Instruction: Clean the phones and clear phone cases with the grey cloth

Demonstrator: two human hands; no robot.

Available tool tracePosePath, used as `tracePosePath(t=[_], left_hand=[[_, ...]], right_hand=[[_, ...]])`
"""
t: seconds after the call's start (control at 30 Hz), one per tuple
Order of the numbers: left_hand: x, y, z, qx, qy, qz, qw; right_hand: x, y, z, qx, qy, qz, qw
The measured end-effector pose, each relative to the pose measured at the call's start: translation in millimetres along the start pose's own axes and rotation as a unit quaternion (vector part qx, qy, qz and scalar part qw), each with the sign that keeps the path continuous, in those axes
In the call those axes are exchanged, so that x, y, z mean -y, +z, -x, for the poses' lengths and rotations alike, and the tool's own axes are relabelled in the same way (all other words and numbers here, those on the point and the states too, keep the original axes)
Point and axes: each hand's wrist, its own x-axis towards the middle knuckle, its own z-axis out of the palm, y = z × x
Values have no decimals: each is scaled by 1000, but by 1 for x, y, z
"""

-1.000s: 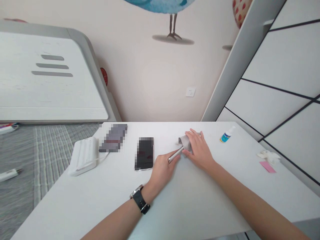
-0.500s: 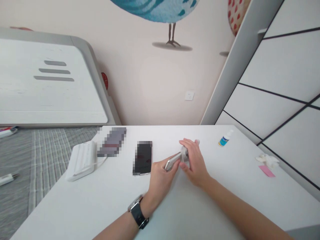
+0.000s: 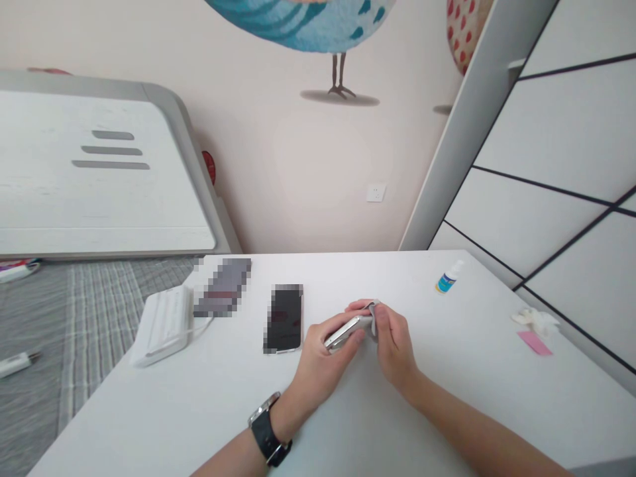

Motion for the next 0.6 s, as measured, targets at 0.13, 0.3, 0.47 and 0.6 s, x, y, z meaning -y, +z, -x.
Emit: tracePosePath(t=[0.13,0.3,0.47,0.6], left_hand=[[-5,3,3,14,26,17,999],[-8,8,7,7,53,-32,998],[-9,11,9,2,93,-110,990],[-6,14,9,30,107,-175,978]], right_hand=[[10,2,6,4,-31,-7,999],[13,7,14,24,-104,-10,994],[17,11,20,-2,-146,83,986],[28,6,16,-46,-217,168,961]])
